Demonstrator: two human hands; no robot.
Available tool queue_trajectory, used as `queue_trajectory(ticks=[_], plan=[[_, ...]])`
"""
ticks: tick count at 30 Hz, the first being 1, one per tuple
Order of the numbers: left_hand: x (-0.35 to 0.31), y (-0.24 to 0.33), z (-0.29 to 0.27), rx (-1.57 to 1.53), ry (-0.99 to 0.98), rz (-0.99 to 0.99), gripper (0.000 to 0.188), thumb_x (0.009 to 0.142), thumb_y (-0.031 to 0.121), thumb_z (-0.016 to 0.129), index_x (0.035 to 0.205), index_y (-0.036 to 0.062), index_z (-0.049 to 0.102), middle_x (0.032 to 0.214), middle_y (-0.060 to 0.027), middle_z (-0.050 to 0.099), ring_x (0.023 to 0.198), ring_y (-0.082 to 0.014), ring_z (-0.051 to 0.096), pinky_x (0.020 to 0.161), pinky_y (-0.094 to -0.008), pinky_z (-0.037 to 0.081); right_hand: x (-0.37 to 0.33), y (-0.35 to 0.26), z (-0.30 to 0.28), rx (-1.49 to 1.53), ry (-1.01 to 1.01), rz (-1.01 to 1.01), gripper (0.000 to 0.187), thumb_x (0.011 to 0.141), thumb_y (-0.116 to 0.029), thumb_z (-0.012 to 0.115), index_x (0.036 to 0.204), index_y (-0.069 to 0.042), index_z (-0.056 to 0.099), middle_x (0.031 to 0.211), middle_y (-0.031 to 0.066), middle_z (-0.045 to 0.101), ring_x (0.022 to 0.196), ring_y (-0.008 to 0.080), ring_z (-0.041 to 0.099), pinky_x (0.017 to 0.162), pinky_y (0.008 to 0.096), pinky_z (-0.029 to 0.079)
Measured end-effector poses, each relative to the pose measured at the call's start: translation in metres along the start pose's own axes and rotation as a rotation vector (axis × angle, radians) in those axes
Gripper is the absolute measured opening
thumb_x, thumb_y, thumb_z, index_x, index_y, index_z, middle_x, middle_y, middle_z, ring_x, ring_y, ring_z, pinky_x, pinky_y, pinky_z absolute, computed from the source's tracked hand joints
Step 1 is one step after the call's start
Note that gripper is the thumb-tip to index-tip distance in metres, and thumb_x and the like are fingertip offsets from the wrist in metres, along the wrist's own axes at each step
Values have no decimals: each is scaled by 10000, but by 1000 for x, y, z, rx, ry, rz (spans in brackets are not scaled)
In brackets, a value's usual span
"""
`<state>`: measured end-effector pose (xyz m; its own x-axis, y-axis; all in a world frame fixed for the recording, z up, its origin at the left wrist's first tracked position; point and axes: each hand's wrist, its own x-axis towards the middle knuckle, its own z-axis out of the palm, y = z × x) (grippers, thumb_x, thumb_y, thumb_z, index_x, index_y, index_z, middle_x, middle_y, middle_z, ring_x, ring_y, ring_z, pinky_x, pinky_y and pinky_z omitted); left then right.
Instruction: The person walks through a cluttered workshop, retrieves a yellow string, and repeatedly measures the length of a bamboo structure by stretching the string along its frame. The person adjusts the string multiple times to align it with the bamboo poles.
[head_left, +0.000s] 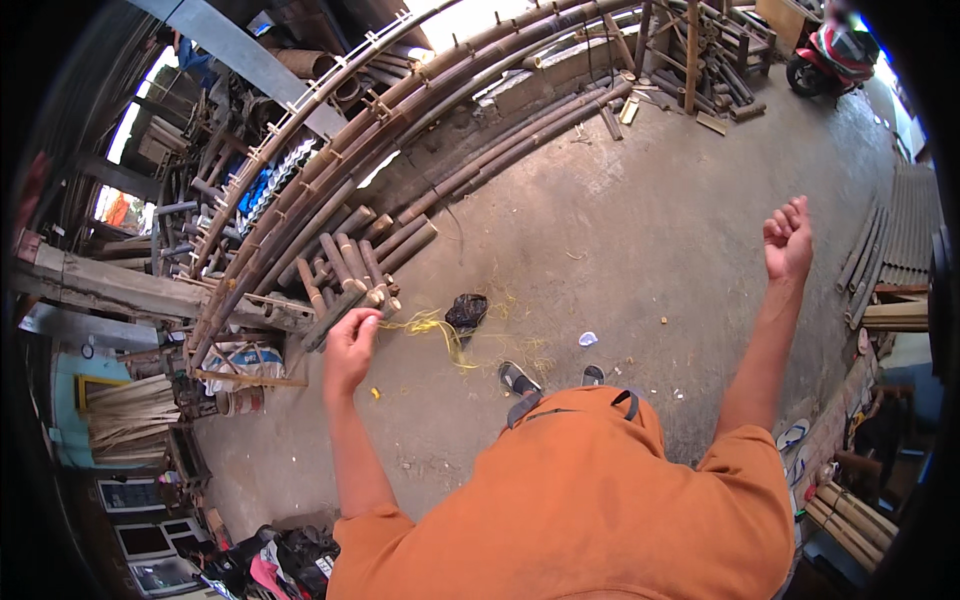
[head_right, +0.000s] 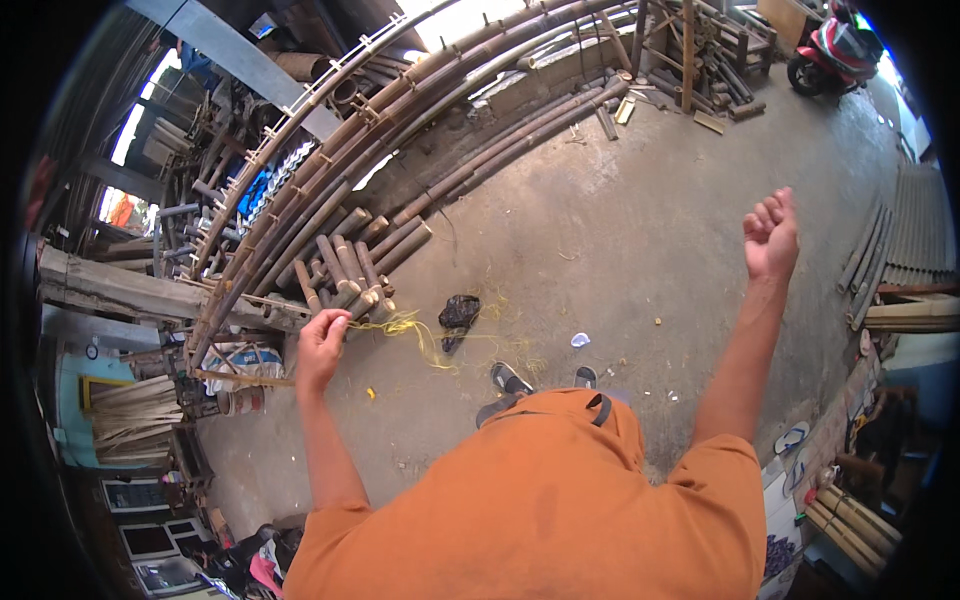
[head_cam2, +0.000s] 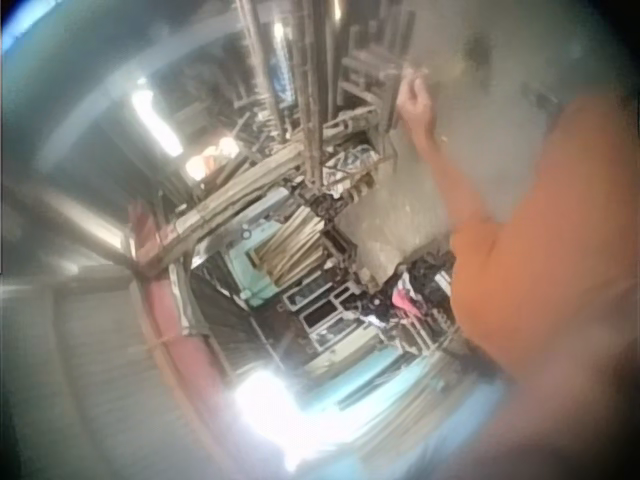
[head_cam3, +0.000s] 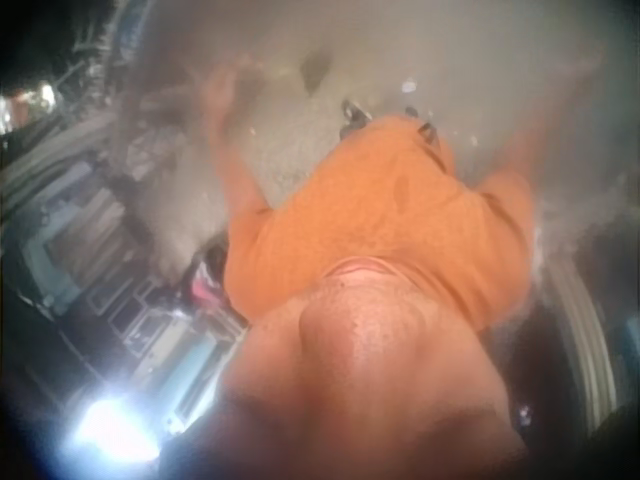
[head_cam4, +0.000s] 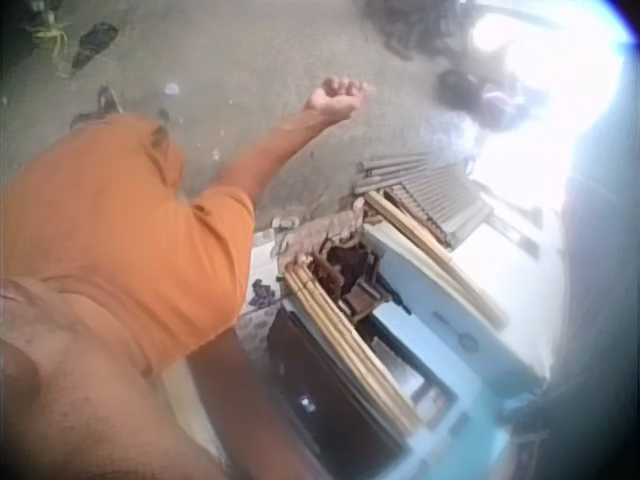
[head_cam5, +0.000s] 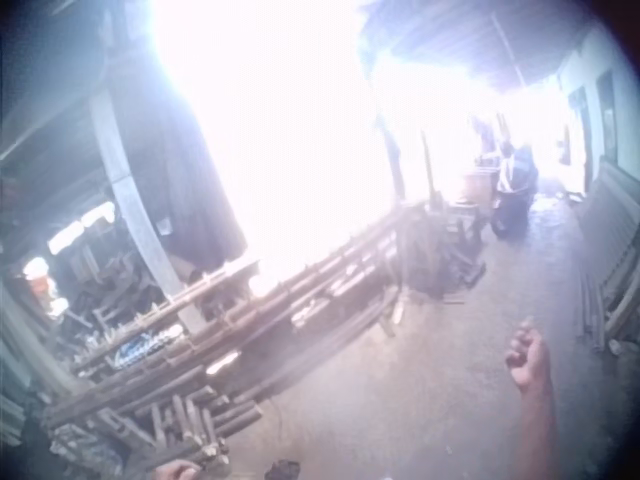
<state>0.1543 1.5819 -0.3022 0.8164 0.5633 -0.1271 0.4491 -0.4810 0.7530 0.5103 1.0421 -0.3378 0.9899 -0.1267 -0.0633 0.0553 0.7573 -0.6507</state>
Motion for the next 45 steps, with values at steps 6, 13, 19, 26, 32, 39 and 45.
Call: queue_trajectory(ticks=[6,13,19,26,32,39,45], plan=[[-2,114,68,-316,-356,196,167,983,120,539,1057,9,639,850,-10,597,599,-33,487,543,-209,435,-121,138,97,-709,-943,339,320,934,-219,639,1223,-86,614,1011,37,656,822,95,605,716,254,509],[16,137,40,-818,-33,397,190,992,135,535,1126,37,628,852,-30,606,638,-45,521,539,-225,480,-193,214,102,-917,-1325,93,231,952,-89,587,1181,-83,606,978,49,629,839,125,614,757,288,523],[35,88,59,336,650,460,321,954,309,615,1123,36,621,1167,-164,535,1064,-258,532,943,-393,449,-183,194,109,-657,-1039,509,173,978,-81,547,1122,7,583,884,46,641,808,109,626,727,277,537],[-2,85,165,-575,-161,178,255,942,197,650,1099,2,598,997,-69,663,922,-139,629,814,-277,509,-181,199,117,-360,-765,712,118,970,-109,582,1022,-4,598,854,27,641,804,88,629,715,249,540],[7,79,172,-676,-144,149,163,968,74,571,1097,-25,582,912,-64,676,800,-114,661,738,-258,550,-170,201,115,-405,-808,650,68,929,-96,533,912,-47,579,754,-25,539,650,62,493,598,240,452],[44,23,116,-612,312,144,70,954,86,527,995,43,563,741,15,550,569,-32,494,444,-210,419,-113,155,95,311,-323,827,203,850,-183,462,663,-153,389,606,-52,318,516,92,296,505,278,310],[68,-103,8,-1070,623,-90,81,914,79,483,977,67,533,644,37,415,488,-61,393,406,-217,328,-12,54,27,144,-123,335,254,922,-187,501,693,-163,391,610,-63,310,503,65,301,499,254,326]])
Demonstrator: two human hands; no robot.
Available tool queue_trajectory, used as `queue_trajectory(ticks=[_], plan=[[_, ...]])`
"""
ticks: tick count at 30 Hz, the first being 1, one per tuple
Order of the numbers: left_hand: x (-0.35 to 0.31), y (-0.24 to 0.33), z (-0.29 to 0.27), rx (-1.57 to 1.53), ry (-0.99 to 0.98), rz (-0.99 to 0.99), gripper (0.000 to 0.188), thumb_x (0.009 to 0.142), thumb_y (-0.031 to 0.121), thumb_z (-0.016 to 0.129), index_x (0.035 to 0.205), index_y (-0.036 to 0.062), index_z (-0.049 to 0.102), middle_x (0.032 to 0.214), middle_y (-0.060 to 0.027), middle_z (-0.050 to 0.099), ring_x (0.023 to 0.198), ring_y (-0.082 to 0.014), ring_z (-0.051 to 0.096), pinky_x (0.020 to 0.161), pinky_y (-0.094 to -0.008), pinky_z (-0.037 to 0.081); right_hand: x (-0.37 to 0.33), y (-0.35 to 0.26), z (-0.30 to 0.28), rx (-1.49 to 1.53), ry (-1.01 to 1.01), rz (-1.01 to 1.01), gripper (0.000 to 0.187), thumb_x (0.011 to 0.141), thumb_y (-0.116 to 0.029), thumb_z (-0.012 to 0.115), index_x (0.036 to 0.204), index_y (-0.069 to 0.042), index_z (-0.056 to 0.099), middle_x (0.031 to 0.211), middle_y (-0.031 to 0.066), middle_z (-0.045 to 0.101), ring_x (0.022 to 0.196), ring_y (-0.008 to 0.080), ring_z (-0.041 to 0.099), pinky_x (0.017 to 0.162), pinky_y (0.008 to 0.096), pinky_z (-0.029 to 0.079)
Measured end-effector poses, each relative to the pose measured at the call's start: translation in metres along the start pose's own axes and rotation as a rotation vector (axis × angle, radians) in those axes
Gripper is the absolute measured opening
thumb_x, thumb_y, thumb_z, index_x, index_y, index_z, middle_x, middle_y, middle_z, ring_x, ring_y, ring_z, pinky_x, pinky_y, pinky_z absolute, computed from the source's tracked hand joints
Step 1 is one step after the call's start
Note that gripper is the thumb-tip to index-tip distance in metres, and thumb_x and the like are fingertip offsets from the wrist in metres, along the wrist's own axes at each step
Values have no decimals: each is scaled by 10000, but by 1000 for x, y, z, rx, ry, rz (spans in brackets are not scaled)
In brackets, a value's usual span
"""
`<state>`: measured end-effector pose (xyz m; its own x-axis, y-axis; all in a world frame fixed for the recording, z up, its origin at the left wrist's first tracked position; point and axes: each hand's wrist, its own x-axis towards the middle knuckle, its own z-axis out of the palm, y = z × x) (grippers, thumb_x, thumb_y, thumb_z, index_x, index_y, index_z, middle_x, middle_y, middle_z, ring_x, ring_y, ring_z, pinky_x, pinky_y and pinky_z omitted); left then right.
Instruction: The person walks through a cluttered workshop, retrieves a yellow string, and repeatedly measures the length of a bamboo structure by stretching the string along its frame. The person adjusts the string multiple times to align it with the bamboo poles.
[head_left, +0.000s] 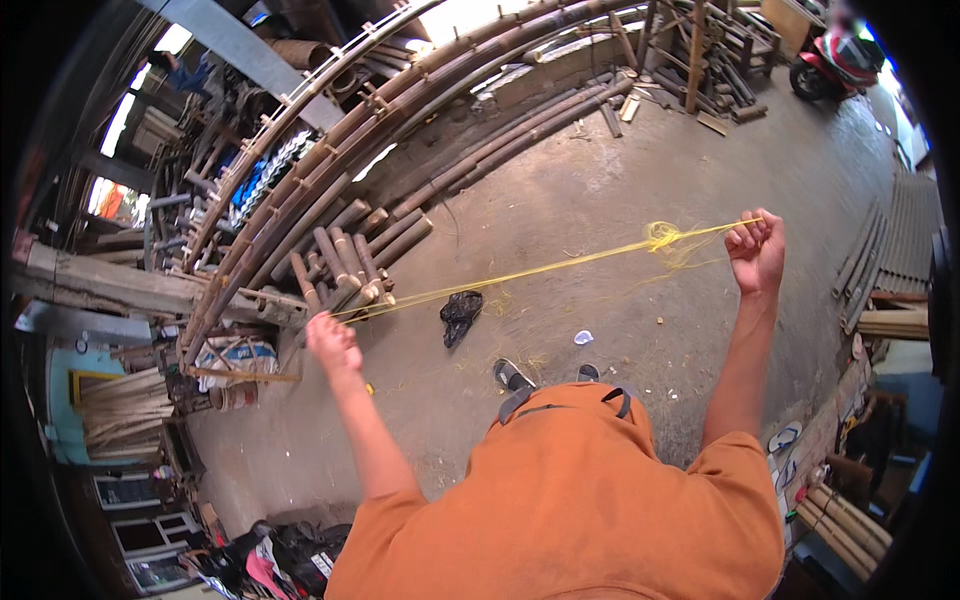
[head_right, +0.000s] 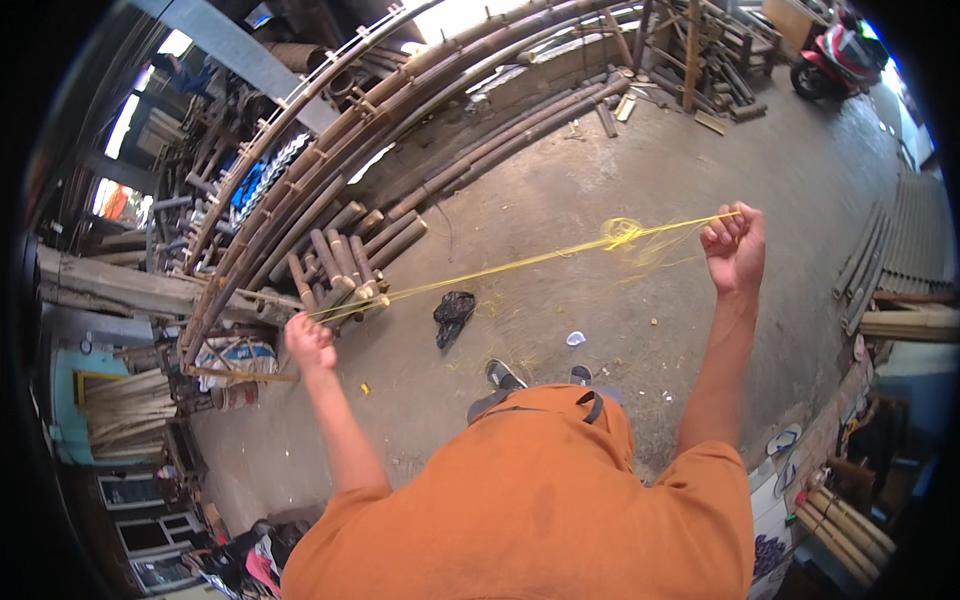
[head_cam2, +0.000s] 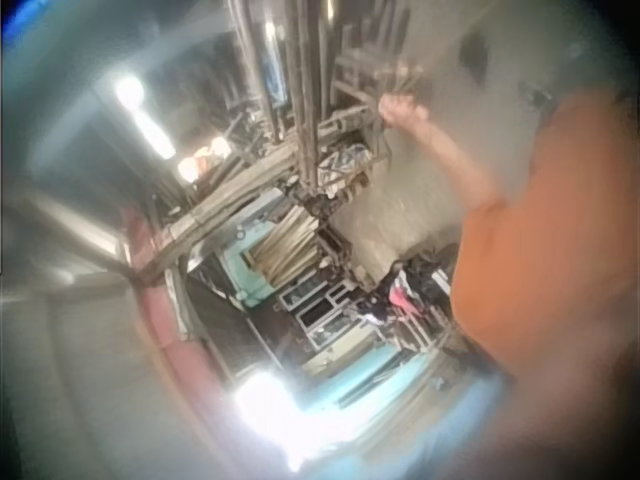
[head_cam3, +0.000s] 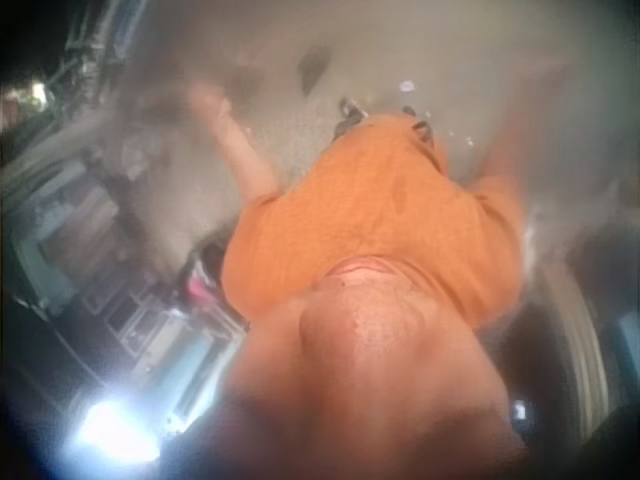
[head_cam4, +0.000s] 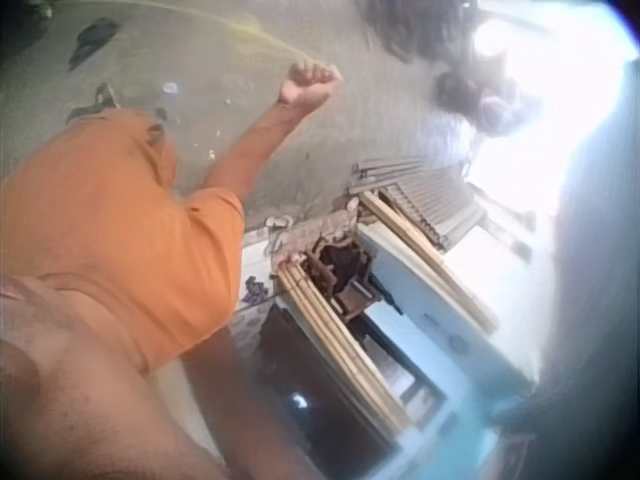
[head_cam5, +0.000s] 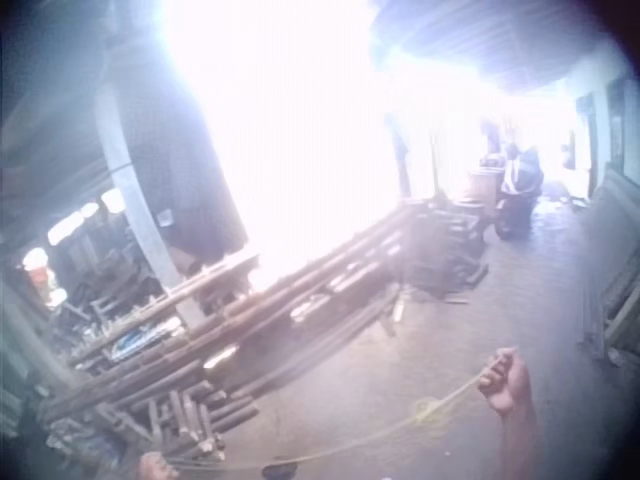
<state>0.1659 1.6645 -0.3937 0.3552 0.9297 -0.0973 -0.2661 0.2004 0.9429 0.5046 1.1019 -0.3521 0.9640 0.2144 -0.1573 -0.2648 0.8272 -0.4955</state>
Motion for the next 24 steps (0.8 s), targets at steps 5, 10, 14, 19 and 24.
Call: queue_trajectory(ticks=[5,10,14,19,24], plan=[[75,40,-54,-398,191,68,42,882,63,518,846,44,526,571,8,459,449,-97,448,444,-240,446,14,-22,-11,-300,75,-35,280,950,-242,554,717,-167,419,615,-84,316,482,37,296,470,225,304],[134,75,-84,-544,265,136,289,995,139,500,721,48,519,612,-51,549,537,-158,560,606,-295,582,35,-39,-29,-637,2,84,269,943,-262,609,732,-174,467,622,-88,350,472,20,270,426,212,251],[138,75,-57,-153,82,203,113,903,-28,523,1014,-45,535,848,-90,596,707,-187,617,662,-296,581,29,-27,-2,-1058,-111,66,208,951,-276,617,810,-125,588,647,-68,431,534,21,361,464,212,305],[-29,7,115,574,-591,159,701,868,76,630,1488,65,302,1526,-96,314,1320,-252,415,1077,-392,385,0,85,56,-1395,-786,61,245,946,-263,625,892,-31,676,713,-22,558,649,83,474,577,256,402],[-144,-65,194,682,-1366,-323,393,950,225,624,1298,65,534,1227,-82,560,1119,-157,534,941,-329,450,-21,139,127,-1456,-834,7,246,928,-243,658,919,2,669,736,25,599,698,96,519,639,278,447]])
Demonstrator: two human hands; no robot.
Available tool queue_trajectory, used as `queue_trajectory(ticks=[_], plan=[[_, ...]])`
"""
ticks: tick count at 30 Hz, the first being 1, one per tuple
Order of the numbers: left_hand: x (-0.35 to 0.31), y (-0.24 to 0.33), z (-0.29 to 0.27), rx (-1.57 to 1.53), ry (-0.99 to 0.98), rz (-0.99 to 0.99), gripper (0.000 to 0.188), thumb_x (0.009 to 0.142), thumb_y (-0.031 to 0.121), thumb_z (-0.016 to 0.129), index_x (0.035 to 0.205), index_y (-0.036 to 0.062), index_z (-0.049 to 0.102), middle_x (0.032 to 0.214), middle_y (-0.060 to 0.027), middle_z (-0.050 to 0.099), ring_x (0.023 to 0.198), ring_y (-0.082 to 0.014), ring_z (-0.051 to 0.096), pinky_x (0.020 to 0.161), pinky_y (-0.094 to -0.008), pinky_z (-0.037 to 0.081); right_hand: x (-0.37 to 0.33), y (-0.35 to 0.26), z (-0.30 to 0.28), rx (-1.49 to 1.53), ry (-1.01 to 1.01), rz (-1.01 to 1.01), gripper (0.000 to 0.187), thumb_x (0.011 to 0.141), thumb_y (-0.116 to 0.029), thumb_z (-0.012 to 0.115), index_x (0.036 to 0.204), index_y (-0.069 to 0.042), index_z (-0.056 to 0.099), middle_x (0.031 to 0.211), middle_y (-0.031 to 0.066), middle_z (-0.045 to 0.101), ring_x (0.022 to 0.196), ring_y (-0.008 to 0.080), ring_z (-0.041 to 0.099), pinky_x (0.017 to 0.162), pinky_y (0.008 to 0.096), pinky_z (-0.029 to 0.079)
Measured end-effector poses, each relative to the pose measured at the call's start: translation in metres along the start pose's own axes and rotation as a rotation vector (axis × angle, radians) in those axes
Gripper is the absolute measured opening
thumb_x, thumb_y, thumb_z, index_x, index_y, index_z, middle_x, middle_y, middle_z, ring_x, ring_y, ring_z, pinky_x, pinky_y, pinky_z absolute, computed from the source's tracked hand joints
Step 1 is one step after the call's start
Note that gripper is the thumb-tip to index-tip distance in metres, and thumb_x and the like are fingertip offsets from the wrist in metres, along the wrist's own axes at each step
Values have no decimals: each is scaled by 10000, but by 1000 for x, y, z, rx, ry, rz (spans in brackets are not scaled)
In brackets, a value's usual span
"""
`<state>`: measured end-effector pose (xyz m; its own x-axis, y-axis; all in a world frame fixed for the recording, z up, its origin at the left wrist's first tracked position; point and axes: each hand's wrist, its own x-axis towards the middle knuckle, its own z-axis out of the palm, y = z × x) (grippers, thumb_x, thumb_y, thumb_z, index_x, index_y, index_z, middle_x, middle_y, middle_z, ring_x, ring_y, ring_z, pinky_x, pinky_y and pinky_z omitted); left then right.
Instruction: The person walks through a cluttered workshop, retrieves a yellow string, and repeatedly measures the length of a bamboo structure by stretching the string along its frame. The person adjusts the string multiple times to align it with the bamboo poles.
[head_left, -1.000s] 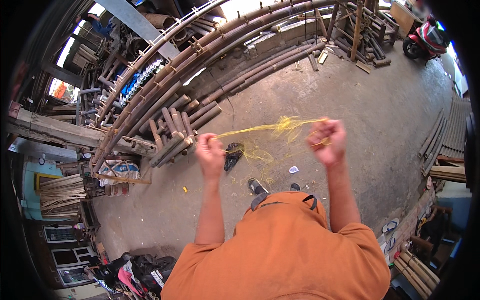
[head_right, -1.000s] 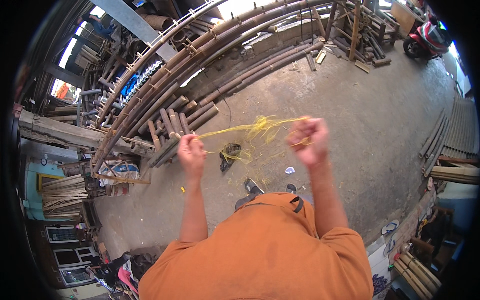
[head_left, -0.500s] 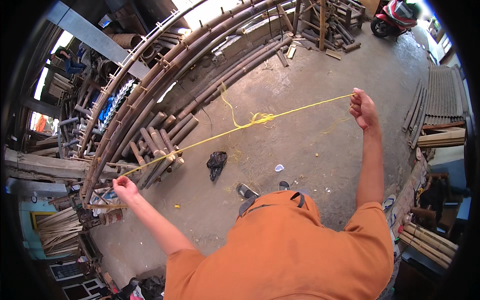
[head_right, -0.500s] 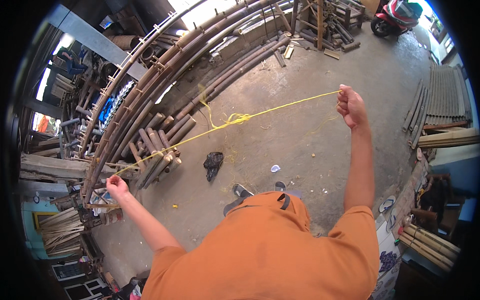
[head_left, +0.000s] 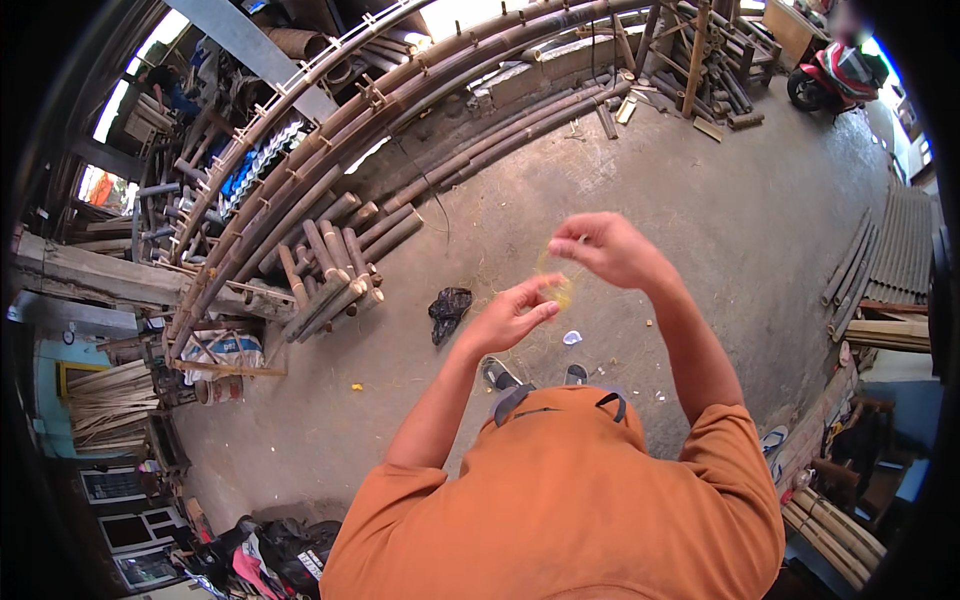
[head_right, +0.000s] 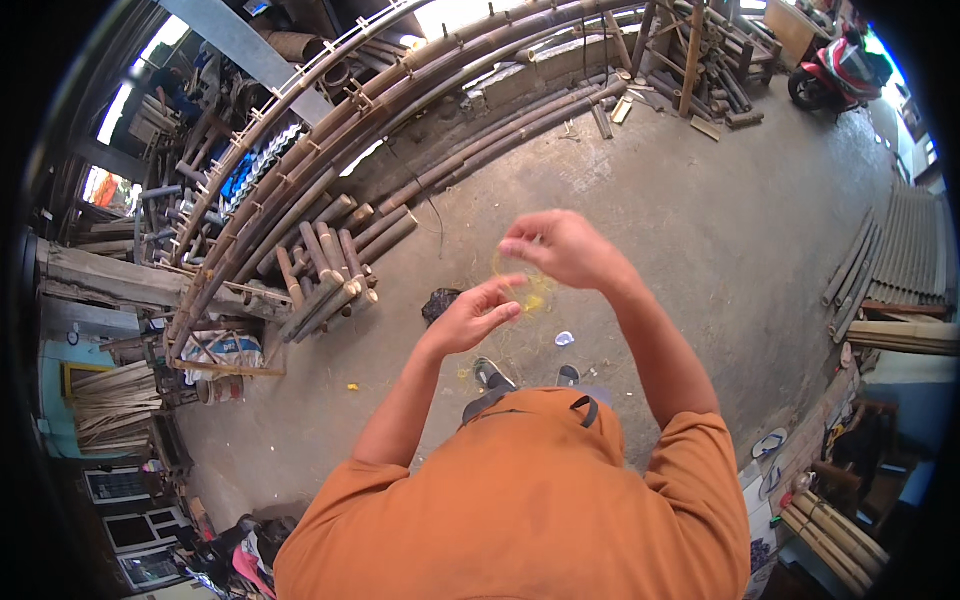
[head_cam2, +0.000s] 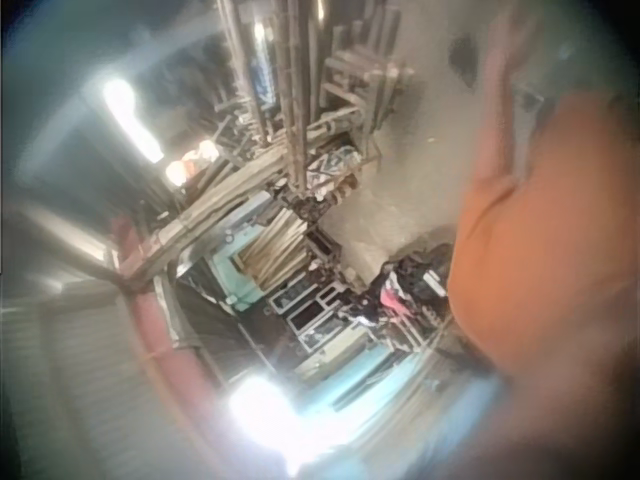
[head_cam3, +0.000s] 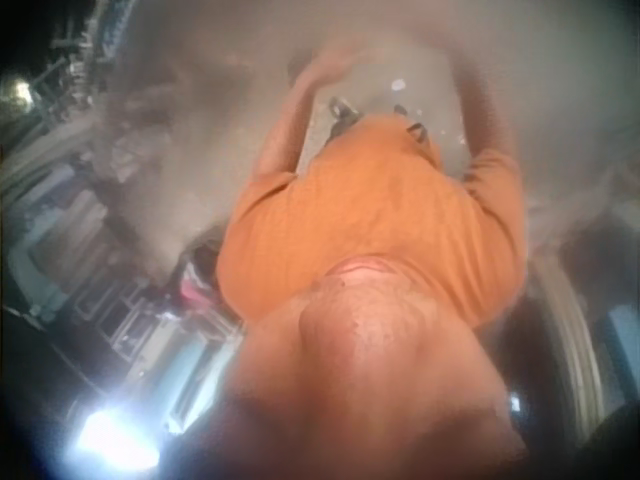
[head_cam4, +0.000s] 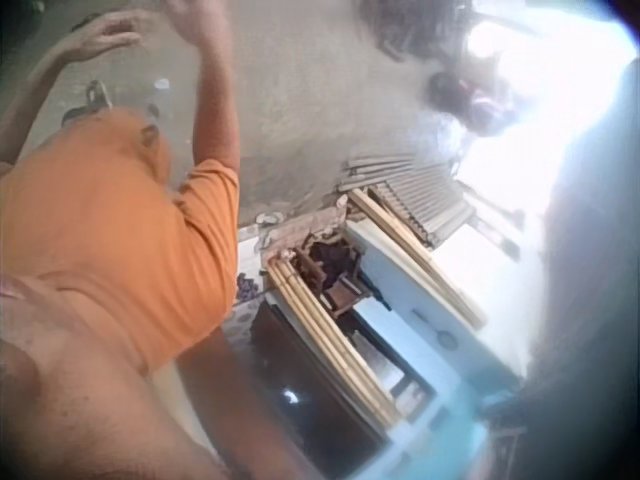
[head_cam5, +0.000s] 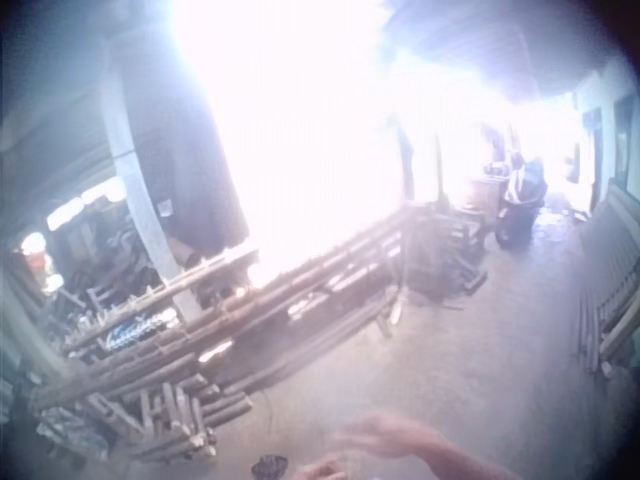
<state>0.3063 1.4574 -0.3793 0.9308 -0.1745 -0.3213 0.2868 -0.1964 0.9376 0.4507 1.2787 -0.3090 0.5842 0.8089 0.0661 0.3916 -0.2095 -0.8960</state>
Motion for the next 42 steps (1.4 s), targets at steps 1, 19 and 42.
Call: queue_trajectory(ticks=[1,19,42], plan=[[-2,-10,-4,-68,21,17,329,954,214,615,1235,51,563,1150,-66,574,1066,-140,542,922,-321,452,2,-5,-8,-88,62,-27,238,914,-231,678,911,6,666,747,36,615,704,95,528,650,278,460],[-135,-120,-227,-35,456,30,186,946,221,643,932,37,667,756,69,554,698,-31,452,628,-202,388,2,50,-102,-401,254,214,375,941,-298,642,726,-8,539,658,-17,357,645,98,334,590,298,315],[-105,-91,-304,-969,359,242,177,972,122,552,1114,17,559,996,-100,667,931,-170,663,843,-327,557,224,-42,260,223,-104,120,247,958,-170,612,1133,2,632,1062,71,648,968,154,621,846,297,513]])
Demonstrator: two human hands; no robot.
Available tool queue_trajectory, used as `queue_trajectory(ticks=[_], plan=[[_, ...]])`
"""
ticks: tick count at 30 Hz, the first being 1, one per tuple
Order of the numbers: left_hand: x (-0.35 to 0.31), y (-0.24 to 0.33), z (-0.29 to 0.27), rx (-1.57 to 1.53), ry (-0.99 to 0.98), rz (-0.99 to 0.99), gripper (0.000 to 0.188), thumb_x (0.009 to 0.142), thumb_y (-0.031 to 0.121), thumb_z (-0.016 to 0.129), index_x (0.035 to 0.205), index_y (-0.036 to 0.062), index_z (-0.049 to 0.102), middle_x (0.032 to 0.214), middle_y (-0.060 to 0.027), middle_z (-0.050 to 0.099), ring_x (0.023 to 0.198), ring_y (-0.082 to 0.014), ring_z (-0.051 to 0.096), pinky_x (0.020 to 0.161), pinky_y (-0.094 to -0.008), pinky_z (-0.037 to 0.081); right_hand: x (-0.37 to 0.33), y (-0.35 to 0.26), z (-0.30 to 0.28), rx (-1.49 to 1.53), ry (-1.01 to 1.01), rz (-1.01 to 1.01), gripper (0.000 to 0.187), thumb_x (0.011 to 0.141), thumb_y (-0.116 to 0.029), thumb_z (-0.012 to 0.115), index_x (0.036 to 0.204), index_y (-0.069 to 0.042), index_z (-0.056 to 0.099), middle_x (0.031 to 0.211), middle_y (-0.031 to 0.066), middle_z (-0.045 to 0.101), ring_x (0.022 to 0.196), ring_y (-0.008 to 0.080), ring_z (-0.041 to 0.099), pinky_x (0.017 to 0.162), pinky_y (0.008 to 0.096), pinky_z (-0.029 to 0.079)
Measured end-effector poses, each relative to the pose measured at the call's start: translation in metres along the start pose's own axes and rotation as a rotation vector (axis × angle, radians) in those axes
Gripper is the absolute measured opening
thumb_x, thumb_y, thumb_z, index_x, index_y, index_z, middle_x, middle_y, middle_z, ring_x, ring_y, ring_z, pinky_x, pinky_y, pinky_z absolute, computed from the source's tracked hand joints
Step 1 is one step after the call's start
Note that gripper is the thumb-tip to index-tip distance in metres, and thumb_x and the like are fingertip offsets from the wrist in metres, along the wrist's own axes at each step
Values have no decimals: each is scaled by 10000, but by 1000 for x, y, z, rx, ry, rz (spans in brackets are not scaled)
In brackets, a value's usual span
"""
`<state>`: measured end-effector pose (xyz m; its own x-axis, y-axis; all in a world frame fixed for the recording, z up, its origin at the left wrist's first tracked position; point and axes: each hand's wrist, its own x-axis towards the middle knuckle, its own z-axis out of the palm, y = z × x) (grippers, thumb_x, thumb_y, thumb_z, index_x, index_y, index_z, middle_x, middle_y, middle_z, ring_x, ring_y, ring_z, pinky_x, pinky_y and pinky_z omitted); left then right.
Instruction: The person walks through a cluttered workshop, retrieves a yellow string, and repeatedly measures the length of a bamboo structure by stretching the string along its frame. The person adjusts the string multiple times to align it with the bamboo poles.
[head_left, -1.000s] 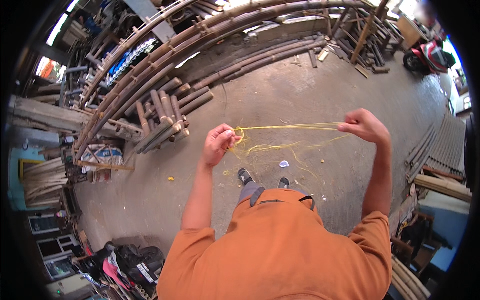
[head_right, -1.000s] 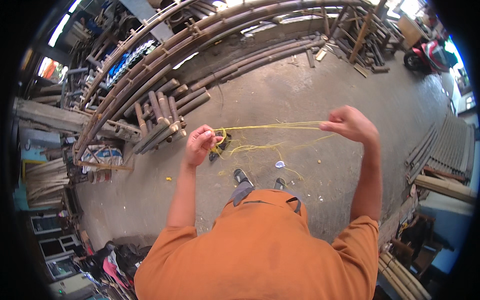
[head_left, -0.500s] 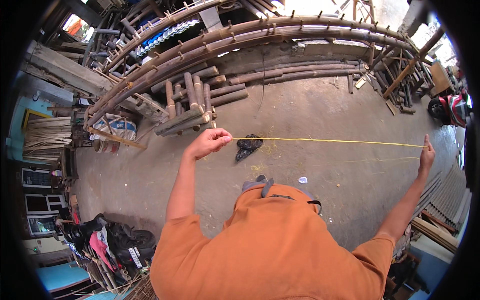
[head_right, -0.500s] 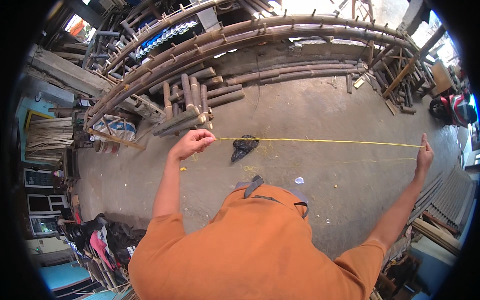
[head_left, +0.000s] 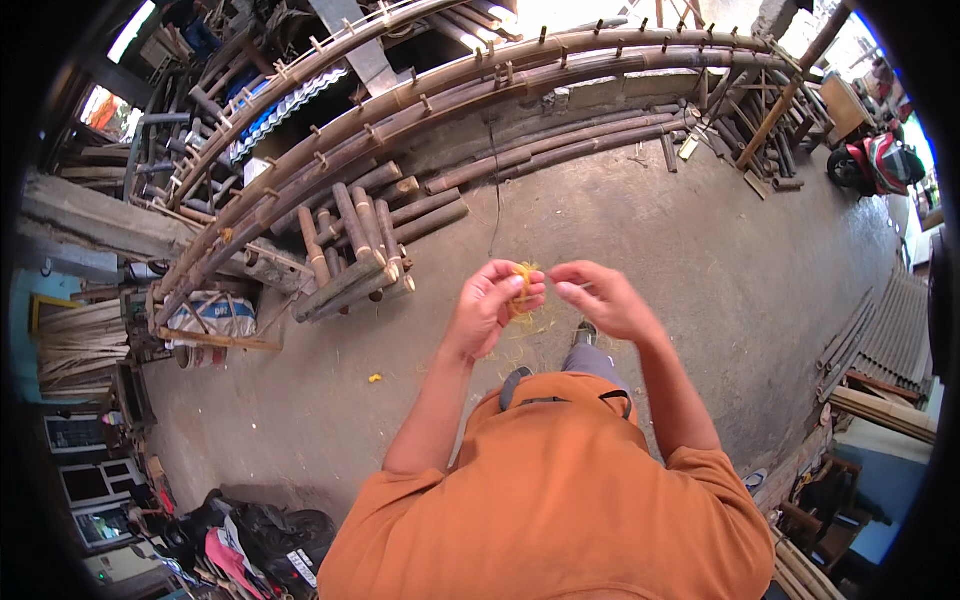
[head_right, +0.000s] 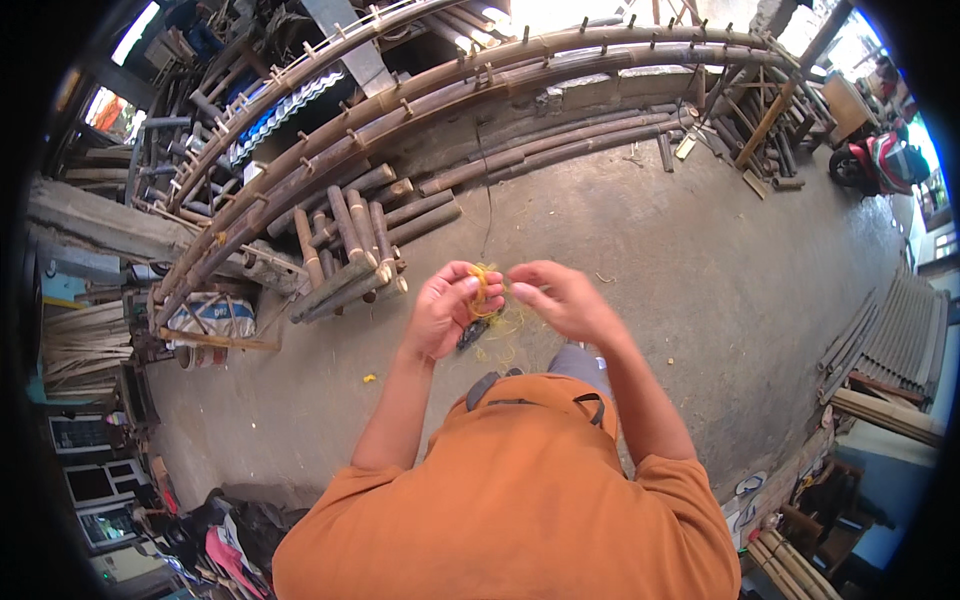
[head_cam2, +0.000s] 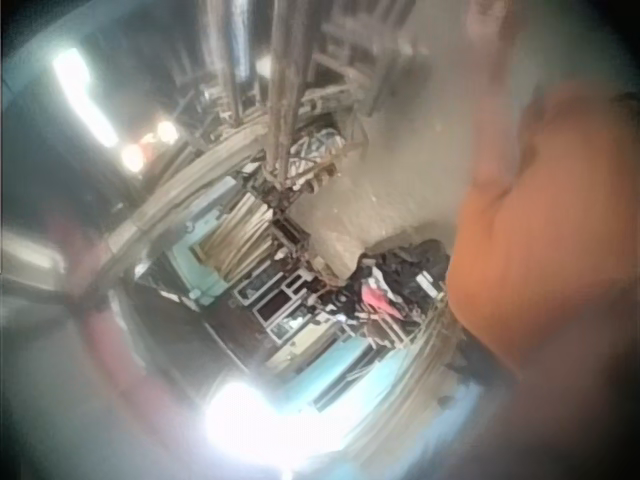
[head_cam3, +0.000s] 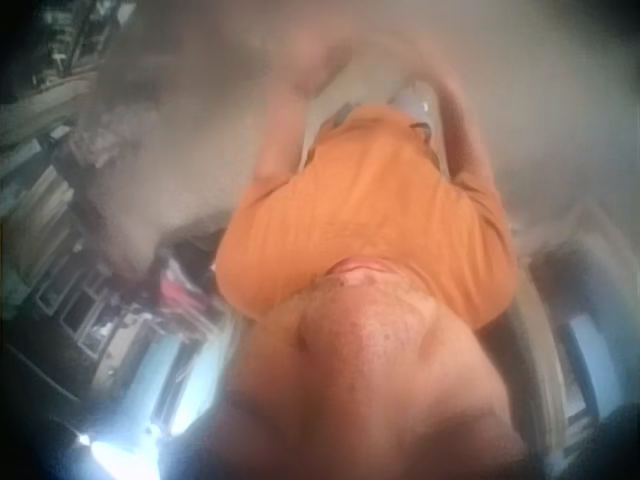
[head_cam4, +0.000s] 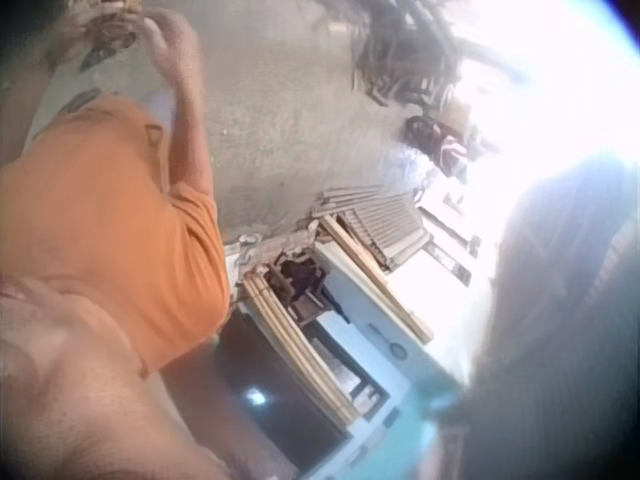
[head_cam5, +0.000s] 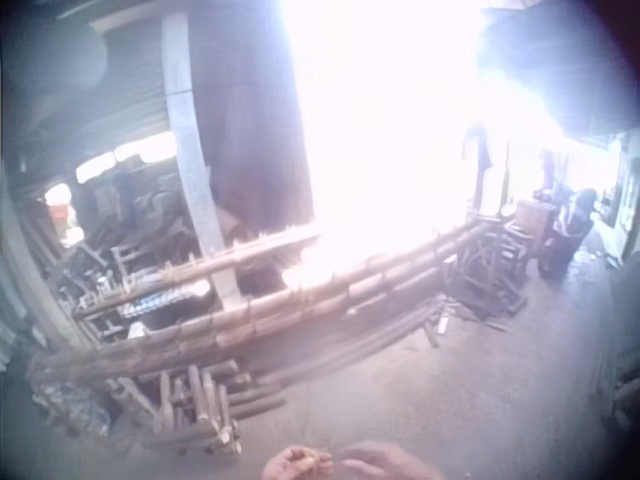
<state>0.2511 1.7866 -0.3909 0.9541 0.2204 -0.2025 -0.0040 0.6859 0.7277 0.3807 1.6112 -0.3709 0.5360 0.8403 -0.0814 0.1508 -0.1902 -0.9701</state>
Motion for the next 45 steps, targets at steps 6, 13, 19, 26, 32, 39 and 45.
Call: queue_trajectory(ticks=[6,13,19,26,32,39,45], plan=[[54,-15,0,70,63,-66,125,964,127,571,1051,44,602,1000,-41,648,888,-120,612,831,-301,508,56,33,-8,344,49,12,171,960,-135,603,1063,1,612,964,22,650,868,66,588,757,235,493],[143,-30,14,-129,244,154,103,971,113,542,1057,59,559,1000,-51,643,923,-144,622,842,-313,516,128,50,-48,1080,138,273,142,991,-203,513,978,-70,560,876,7,607,792,113,589,746,275,499],[217,-13,27,-286,555,363,56,977,100,479,994,84,530,821,-25,570,756,-145,581,871,-433,562,202,72,-132,1431,259,333,130,976,-183,456,885,-114,518,732,-19,516,695,111,519,708,275,484],[242,9,9,-300,615,433,52,980,133,479,972,111,526,747,27,481,686,-109,508,858,-419,540,263,123,-255,1752,61,181,175,969,-167,468,802,-125,495,563,-74,321,495,57,311,505,221,349],[257,32,20,-138,861,580,107,1013,204,469,1040,105,498,877,-20,549,928,-178,598,862,-465,537,277,102,-334,1328,162,-75,210,988,-224,518,823,-101,558,588,-55,401,500,56,379,504,226,383],[293,33,33,484,618,504,106,1038,148,420,1059,52,458,808,-53,555,693,-129,604,667,-289,527,273,77,-253,-317,80,-269,353,873,-221,707,1150,-24,608,1085,159,638,905,177,643,729,310,544],[314,36,48,640,485,533,139,1017,141,489,1096,27,485,848,-23,572,735,-72,571,632,-223,497,260,40,-182,153,-163,-3,221,920,-120,658,1102,-13,595,902,40,646,766,82,598,672,249,503]])
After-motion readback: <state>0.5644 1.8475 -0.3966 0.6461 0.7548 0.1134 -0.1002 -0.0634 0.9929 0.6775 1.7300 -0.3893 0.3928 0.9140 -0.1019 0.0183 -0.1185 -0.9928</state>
